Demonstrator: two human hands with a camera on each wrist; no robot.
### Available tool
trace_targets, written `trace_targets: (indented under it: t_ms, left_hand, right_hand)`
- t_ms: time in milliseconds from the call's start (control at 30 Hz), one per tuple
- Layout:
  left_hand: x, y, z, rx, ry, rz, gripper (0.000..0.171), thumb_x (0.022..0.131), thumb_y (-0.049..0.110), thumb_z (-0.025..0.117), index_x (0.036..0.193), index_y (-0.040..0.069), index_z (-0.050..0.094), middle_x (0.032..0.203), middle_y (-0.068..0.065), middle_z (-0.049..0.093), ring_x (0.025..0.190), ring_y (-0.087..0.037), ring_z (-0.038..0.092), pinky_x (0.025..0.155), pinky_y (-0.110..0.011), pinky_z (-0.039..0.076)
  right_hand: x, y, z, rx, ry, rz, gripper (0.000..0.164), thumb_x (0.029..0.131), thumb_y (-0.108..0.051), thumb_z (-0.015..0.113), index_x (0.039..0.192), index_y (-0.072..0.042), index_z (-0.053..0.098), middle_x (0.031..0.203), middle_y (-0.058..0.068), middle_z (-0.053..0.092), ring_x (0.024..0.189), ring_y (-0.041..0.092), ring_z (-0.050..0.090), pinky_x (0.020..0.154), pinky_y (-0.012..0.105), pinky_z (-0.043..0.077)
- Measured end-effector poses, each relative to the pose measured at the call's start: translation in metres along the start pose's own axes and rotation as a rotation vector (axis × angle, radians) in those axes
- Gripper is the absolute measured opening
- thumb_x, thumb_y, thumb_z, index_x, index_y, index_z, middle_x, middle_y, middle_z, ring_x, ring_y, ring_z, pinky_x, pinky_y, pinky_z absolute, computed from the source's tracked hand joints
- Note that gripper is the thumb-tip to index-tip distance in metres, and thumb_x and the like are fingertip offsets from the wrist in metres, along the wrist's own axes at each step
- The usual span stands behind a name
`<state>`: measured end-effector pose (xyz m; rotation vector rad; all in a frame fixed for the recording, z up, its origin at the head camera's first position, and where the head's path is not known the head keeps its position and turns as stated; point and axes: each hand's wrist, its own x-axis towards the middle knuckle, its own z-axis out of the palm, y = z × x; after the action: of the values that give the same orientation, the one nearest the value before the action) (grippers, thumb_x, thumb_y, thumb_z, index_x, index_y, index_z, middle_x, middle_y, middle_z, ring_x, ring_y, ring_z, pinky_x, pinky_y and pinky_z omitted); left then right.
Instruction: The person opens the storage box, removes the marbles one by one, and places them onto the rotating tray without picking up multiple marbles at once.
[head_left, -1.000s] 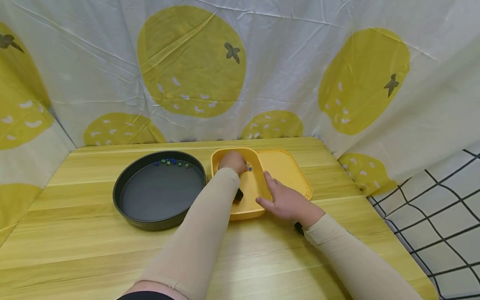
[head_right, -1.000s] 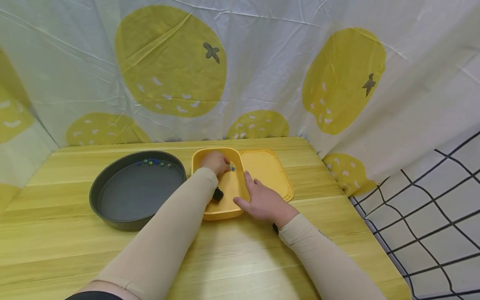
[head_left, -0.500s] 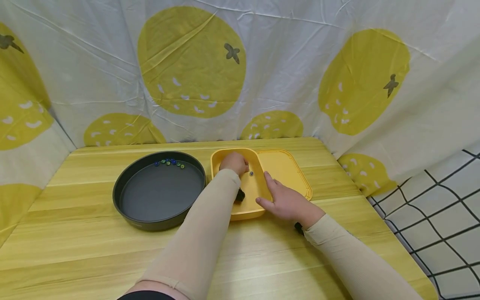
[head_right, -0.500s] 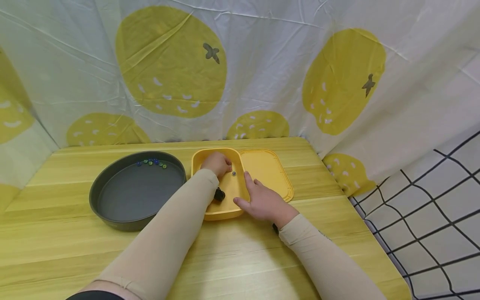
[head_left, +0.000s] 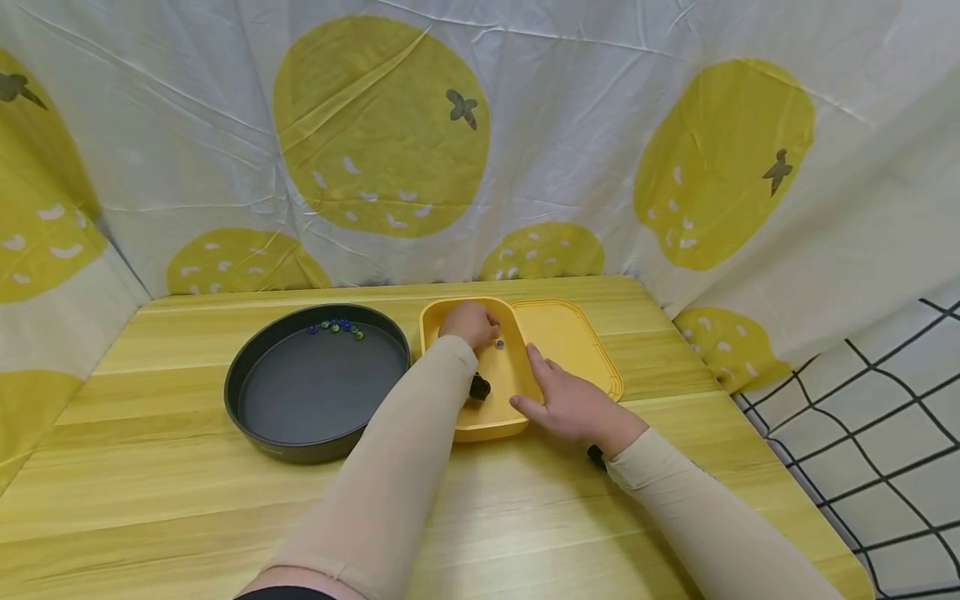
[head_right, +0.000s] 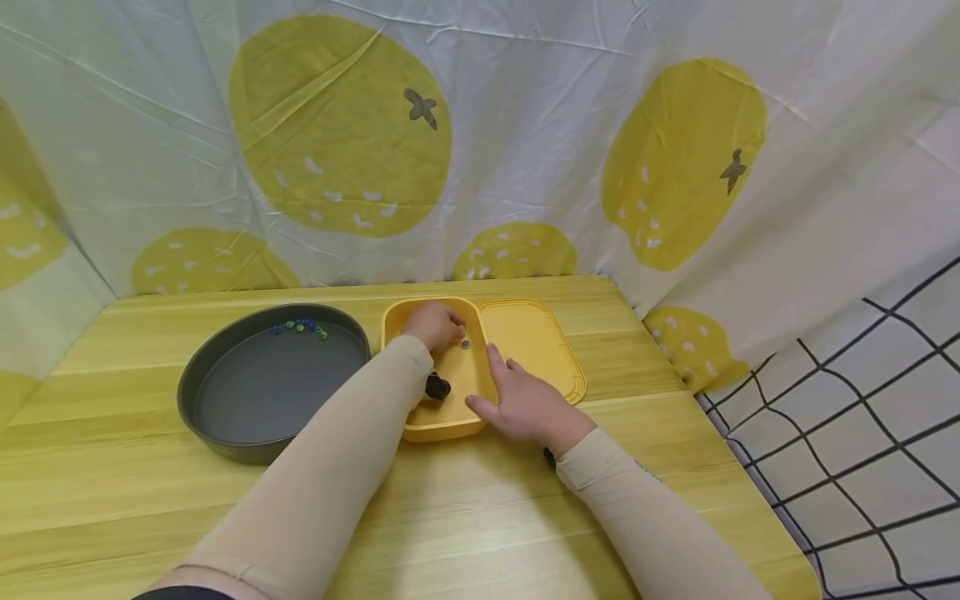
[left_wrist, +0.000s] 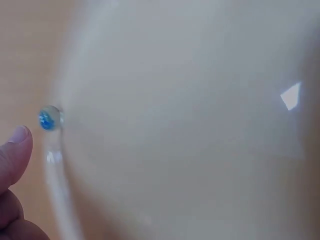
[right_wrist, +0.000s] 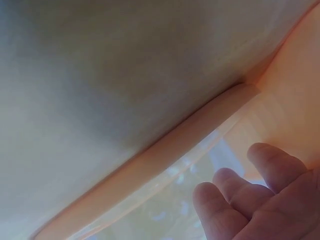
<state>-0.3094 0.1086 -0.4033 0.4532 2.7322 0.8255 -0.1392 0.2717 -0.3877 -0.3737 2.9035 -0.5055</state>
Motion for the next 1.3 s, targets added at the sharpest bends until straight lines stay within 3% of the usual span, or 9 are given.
trace_targets:
  t_ms: [300,600,767,833,1067,1267,1300]
  left_hand:
    - [-0.012,0.003,-0.024,-0.107,-0.014,0.055,0.024,0.1,0.027,0.075,0.122,0.018,0.081,0.129,0.0,0.076,0.119,-0.022,0.069,0.102,-0.037,0.056]
    - [-0.032,0.004,-0.058,-0.093,-0.006,0.133,0.027,0.101,0.03,0.072,0.126,0.02,0.078,0.139,-0.002,0.07,0.122,-0.027,0.066,0.098,-0.043,0.056]
    - [-0.046,-0.006,-0.086,-0.073,-0.019,0.159,0.031,0.101,0.03,0.072,0.13,0.018,0.077,0.142,-0.004,0.069,0.125,-0.029,0.065,0.1,-0.045,0.055]
    - [-0.053,-0.015,-0.098,-0.045,-0.016,0.172,0.033,0.102,0.03,0.072,0.131,0.016,0.076,0.142,-0.005,0.069,0.128,-0.029,0.064,0.103,-0.046,0.054]
    - [-0.083,-0.059,-0.137,0.018,-0.019,0.142,0.035,0.104,0.029,0.068,0.134,0.013,0.074,0.146,-0.01,0.066,0.096,-0.028,0.067,0.081,-0.04,0.053]
    - [-0.102,-0.113,-0.155,0.043,-0.016,0.08,0.035,0.104,0.027,0.067,0.134,0.01,0.073,0.143,-0.016,0.066,0.103,-0.037,0.07,0.086,-0.047,0.057]
    - [-0.104,-0.121,-0.157,0.049,-0.008,0.073,0.035,0.104,0.027,0.067,0.133,0.01,0.074,0.142,-0.015,0.068,0.112,-0.036,0.069,0.09,-0.048,0.056]
  right_hand:
    - [0.001,0.0,-0.001,-0.02,-0.002,0.008,0.096,0.107,-0.059,0.047,0.168,0.003,0.009,0.165,0.034,0.034,0.146,0.047,0.048,0.117,0.058,0.044]
    - [0.001,0.0,0.0,-0.017,-0.007,0.017,0.095,0.107,-0.058,0.048,0.168,0.003,0.008,0.165,0.034,0.034,0.146,0.048,0.048,0.117,0.058,0.043]
    - [0.001,0.001,0.0,-0.02,-0.006,0.008,0.095,0.107,-0.059,0.048,0.167,0.004,0.008,0.165,0.034,0.033,0.148,0.049,0.045,0.118,0.059,0.042]
    - [0.001,0.002,0.0,-0.022,-0.011,0.011,0.095,0.107,-0.059,0.047,0.168,0.003,0.008,0.166,0.033,0.032,0.149,0.048,0.044,0.119,0.059,0.041]
    - [0.0,0.002,0.0,-0.026,-0.018,0.01,0.096,0.107,-0.06,0.047,0.168,0.003,0.006,0.17,0.028,0.028,0.152,0.047,0.04,0.119,0.059,0.041]
    - [0.0,0.002,0.0,-0.024,-0.024,0.006,0.097,0.107,-0.06,0.047,0.168,0.002,0.005,0.171,0.027,0.026,0.154,0.046,0.038,0.121,0.058,0.039]
    - [0.0,0.002,0.0,-0.024,-0.025,0.006,0.097,0.107,-0.061,0.046,0.168,0.002,0.005,0.171,0.026,0.026,0.154,0.046,0.037,0.121,0.059,0.039]
